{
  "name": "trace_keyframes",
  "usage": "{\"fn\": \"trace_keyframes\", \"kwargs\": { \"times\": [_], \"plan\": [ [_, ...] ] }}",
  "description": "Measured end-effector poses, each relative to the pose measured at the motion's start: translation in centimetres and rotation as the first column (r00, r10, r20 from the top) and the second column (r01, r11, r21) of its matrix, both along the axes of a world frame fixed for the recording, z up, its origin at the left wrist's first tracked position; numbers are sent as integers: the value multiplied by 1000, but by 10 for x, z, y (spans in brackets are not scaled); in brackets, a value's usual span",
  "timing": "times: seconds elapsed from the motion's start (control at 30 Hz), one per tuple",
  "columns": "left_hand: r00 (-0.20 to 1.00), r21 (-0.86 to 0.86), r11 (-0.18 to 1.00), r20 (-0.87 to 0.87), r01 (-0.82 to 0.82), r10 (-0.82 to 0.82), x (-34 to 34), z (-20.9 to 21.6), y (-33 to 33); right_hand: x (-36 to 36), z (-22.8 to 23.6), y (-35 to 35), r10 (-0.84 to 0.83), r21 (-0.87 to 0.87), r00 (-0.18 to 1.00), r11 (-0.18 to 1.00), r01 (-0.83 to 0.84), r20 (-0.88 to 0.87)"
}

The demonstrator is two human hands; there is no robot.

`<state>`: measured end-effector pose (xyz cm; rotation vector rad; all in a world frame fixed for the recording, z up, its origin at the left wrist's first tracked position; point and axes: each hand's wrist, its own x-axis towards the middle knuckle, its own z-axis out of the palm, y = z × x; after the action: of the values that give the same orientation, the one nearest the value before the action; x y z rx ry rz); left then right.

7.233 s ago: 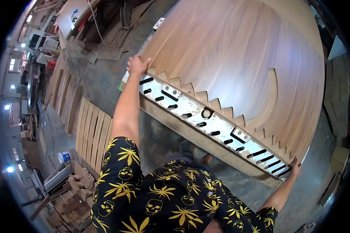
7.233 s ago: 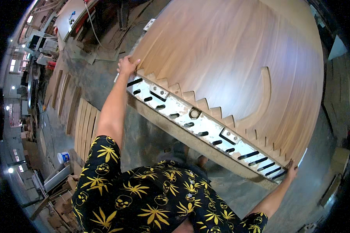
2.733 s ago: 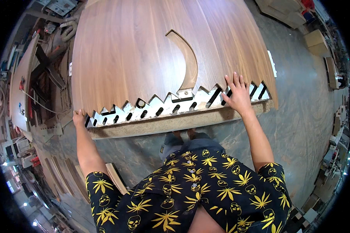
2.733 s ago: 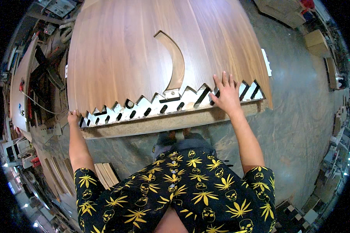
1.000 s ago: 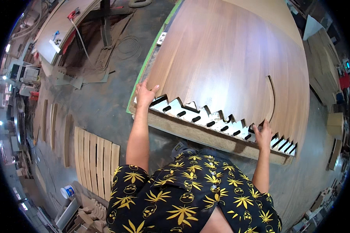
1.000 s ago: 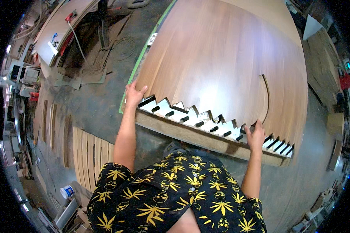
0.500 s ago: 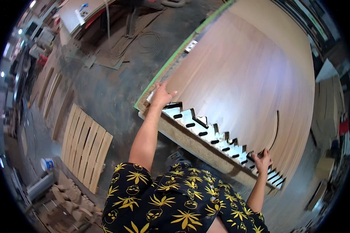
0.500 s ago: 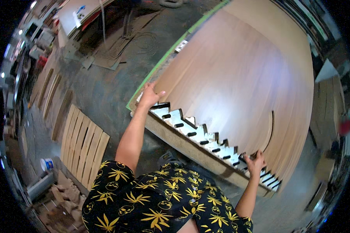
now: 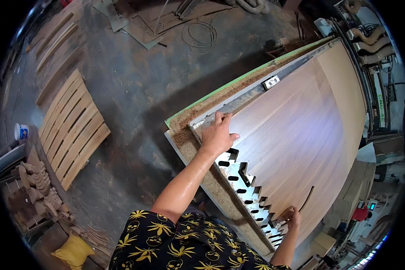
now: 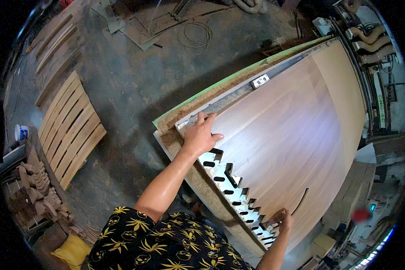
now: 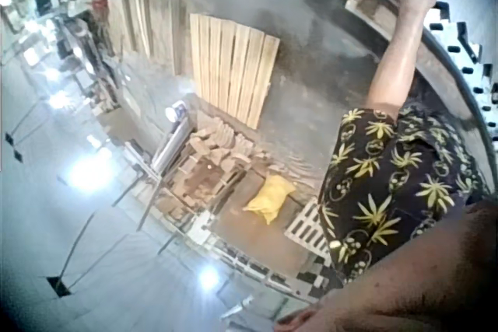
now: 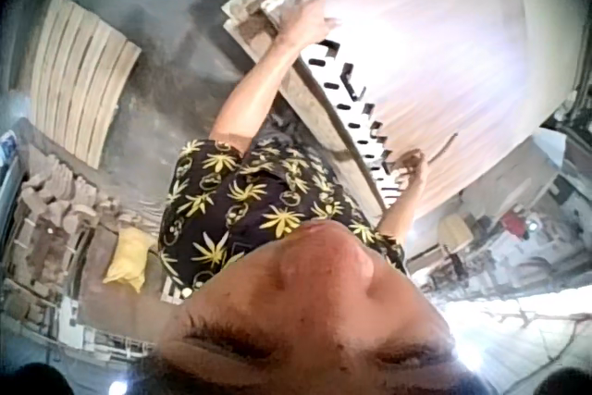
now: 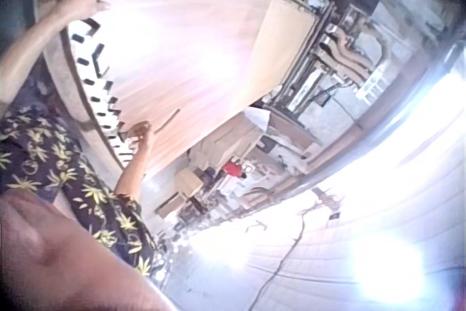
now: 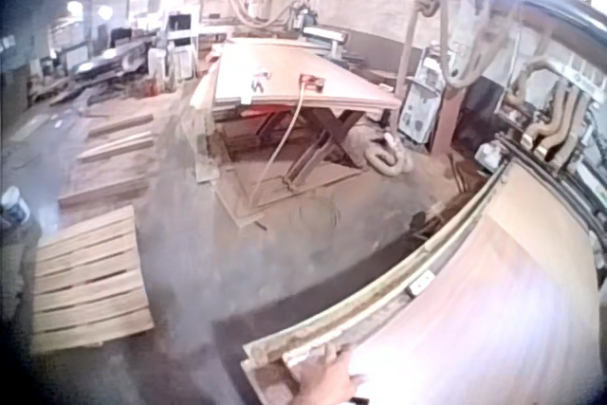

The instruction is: The person removes excess laminate from a wooden board by pulling the waste strips away from the edges by hand.

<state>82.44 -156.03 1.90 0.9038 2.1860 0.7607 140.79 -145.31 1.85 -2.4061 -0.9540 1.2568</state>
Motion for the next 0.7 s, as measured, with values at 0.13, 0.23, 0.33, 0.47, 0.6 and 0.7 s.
{"fn": "trace_keyframes", "kwargs": {
  "times": [0.13,0.23,0.33,0.47,0.6,0.7],
  "plan": [
    [1000,-4,1000,-14,20,-20,-8,2,1,-30,7,5,-36,-35,999,999,36,16],
    [999,12,999,0,38,-38,-11,0,1,-2,6,12,-88,-69,991,994,81,-103],
    [998,2,999,48,39,-39,-14,3,3,12,1,13,-120,-61,981,992,112,-150],
    [998,-1,999,35,45,-44,-13,4,2,-27,7,-1,-143,14,987,989,144,-71],
    [999,-23,998,14,50,-50,-7,6,6,5,0,1,-82,-18,991,997,81,-102],
    [999,-97,994,15,40,-38,-6,12,4,-16,10,-6,83,0,986,996,-84,-141]
  ]
}}
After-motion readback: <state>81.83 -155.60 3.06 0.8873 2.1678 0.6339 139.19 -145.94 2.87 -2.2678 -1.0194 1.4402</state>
